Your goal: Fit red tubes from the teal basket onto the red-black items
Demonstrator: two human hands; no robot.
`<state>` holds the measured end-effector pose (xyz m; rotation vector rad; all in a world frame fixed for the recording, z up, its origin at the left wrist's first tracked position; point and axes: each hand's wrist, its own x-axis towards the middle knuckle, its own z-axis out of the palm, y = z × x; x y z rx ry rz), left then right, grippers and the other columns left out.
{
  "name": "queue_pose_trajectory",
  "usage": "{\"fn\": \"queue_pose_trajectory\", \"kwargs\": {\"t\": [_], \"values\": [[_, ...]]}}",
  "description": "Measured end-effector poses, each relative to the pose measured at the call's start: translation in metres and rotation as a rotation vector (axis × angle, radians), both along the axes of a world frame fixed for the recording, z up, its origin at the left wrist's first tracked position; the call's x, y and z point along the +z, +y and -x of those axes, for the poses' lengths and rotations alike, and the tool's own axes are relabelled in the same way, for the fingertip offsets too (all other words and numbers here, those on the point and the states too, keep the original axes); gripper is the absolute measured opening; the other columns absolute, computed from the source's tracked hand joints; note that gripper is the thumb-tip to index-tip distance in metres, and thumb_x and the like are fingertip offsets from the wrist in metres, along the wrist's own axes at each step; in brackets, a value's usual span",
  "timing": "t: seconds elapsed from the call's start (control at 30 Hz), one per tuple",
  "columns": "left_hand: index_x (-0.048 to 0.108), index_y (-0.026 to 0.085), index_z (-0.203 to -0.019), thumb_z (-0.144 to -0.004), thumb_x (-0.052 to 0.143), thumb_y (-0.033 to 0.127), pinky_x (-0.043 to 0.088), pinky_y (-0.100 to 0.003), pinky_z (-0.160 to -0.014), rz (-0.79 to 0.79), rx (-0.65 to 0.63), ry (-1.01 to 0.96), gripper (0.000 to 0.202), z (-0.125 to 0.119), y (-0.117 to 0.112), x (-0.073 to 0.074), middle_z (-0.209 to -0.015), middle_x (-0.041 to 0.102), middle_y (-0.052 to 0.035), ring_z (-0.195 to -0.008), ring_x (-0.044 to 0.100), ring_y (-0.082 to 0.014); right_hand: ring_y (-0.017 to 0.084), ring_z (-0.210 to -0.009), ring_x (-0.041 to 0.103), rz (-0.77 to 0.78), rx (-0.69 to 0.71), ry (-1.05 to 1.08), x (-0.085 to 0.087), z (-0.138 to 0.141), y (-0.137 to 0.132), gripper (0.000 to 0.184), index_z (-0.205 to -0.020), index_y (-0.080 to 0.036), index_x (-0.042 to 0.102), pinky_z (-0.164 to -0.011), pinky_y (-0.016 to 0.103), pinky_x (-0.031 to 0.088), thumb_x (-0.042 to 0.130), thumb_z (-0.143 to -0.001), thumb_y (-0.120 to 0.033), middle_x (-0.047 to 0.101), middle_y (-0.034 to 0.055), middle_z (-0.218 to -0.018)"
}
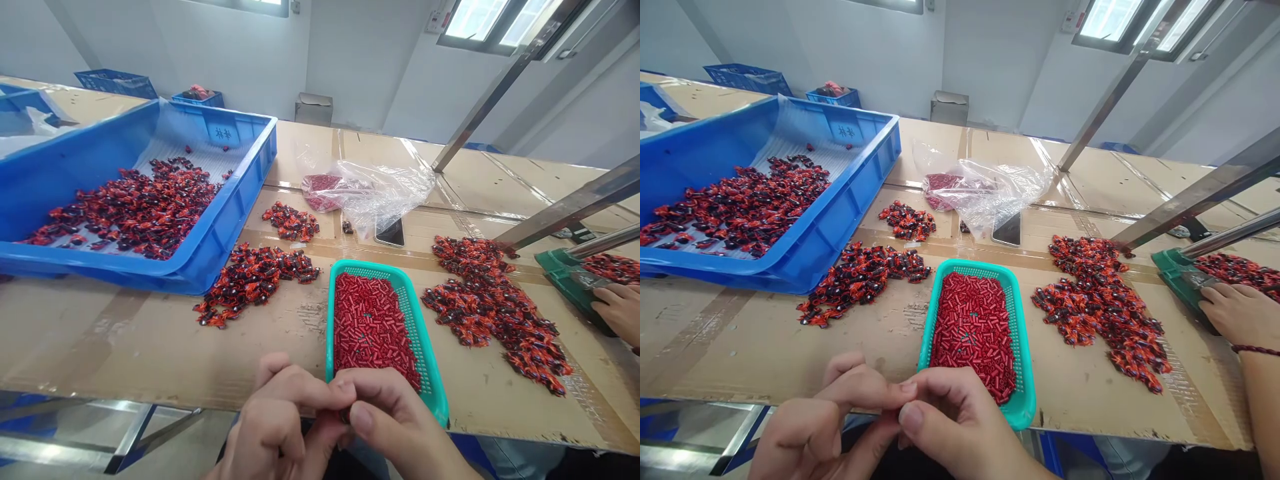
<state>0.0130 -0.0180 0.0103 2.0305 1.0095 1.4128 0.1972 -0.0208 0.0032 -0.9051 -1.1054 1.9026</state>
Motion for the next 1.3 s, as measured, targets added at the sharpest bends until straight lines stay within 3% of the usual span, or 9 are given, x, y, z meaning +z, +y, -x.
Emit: {"fn": "queue_pose_trajectory", "kwargs": {"t": [0.13, 0.27, 0.43, 0.53, 0.67, 0.77, 0.93, 1.07, 1.3], "values": [[0.064, 0.027, -0.102, -0.102, 0.062, 0.011, 0.052, -0.031, -0.091, 0.011, 0.031, 0.095, 0.016, -0.01, -0.01, 0.001, -0.085, 0.081, 0.0094, -0.057, 0.073, -0.0072, 0.019, -0.076, 0.065, -0.305, -0.132, -0.238, -0.006, -0.005, -0.005, 0.048, -0.098, -0.018, 0.08, -0.068, 0.03, 0.053, 0.072, -0.09, -0.065, 0.072, 0.0076, -0.083], [0.056, 0.025, -0.101, -0.107, 0.06, 0.018, 0.047, -0.032, -0.095, -0.072, 0.043, 0.038, 0.011, -0.023, 0.001, 0.004, -0.096, 0.084, 0.0049, -0.072, 0.078, -0.0094, 0.021, -0.074, 0.07, -0.451, -0.19, -0.392, -0.002, -0.019, -0.003, 0.047, -0.098, -0.021, 0.08, -0.067, 0.03, 0.057, 0.058, -0.099, -0.063, 0.075, 0.0075, -0.082], [0.055, 0.023, -0.098, -0.108, 0.053, 0.017, 0.04, -0.037, -0.091, -0.234, 0.06, 0.459, 0.012, -0.003, 0.064, -0.007, -0.106, 0.082, -0.0002, -0.098, 0.077, -0.0169, 0.023, -0.083, 0.075, -0.658, -0.553, -1.083, -0.01, -0.089, 0.017, 0.04, -0.11, -0.023, 0.076, -0.073, 0.032, 0.061, 0.055, -0.103, -0.056, 0.08, 0.0087, -0.099], [0.063, 0.019, -0.099, -0.104, 0.054, 0.012, 0.042, -0.041, -0.087, -0.203, 0.092, 0.619, 0.012, 0.013, 0.107, -0.025, -0.097, 0.08, -0.0039, -0.092, 0.074, -0.0225, 0.033, -0.079, 0.072, -0.78, -0.721, -1.561, -0.033, -0.146, 0.033, 0.067, -0.101, -0.016, 0.076, -0.074, 0.048, 0.06, 0.043, -0.098, -0.075, 0.076, 0.0152, -0.088], [0.069, 0.016, -0.101, -0.102, 0.065, 0.028, 0.056, -0.042, -0.087, -0.171, 0.068, 0.76, 0.013, 0.013, 0.145, -0.049, -0.096, 0.073, -0.0032, -0.09, 0.071, -0.0209, 0.045, -0.088, 0.067, -0.805, -0.794, -1.728, -0.052, -0.185, 0.043, 0.095, -0.101, -0.008, 0.077, -0.081, 0.066, 0.054, 0.028, -0.091, -0.089, 0.071, 0.0245, -0.087], [0.069, 0.016, -0.109, -0.101, 0.069, 0.037, 0.061, -0.042, -0.086, -0.145, 0.052, 0.768, 0.023, 0.005, 0.155, -0.058, -0.107, 0.072, -0.005, -0.094, 0.071, -0.0203, 0.046, -0.105, 0.065, -0.903, -0.852, -1.747, -0.045, -0.171, 0.039, 0.083, -0.122, -0.005, 0.07, -0.091, 0.065, 0.052, 0.036, -0.099, -0.077, 0.069, 0.0279, -0.107], [0.066, 0.015, -0.108, -0.104, 0.059, 0.019, 0.059, -0.044, -0.089, -0.114, 0.023, 0.585, 0.009, 0.003, 0.135, -0.047, -0.1, 0.071, -0.0054, -0.091, 0.07, -0.0213, 0.026, -0.102, 0.068, -1.27, -0.404, -1.525, -0.024, -0.107, 0.035, 0.028, -0.122, -0.018, 0.066, -0.089, 0.038, 0.053, 0.047, -0.11, -0.035, 0.074, 0.0121, -0.108], [0.062, 0.02, -0.122, -0.103, 0.055, 0.011, 0.059, -0.036, -0.09, -0.067, -0.041, 0.355, 0.022, 0.01, 0.098, -0.028, -0.109, 0.068, -0.0082, -0.105, 0.069, -0.0215, 0.027, -0.101, 0.069, -1.328, -0.191, -1.621, -0.03, -0.076, 0.047, 0.026, -0.125, -0.016, 0.068, -0.083, 0.039, 0.049, 0.047, -0.108, -0.018, 0.077, 0.012, -0.112], [0.065, 0.024, -0.102, -0.097, 0.07, 0.014, 0.064, -0.027, -0.083, 0.092, -0.093, 0.025, 0.012, 0.014, 0.058, -0.016, -0.099, 0.073, -0.0024, -0.094, 0.076, -0.0169, 0.025, -0.08, 0.064, -1.281, -0.051, -1.734, -0.027, -0.071, 0.052, 0.028, -0.086, -0.02, 0.068, -0.074, 0.038, 0.041, 0.05, -0.101, -0.004, 0.072, 0.0069, -0.084]]}}
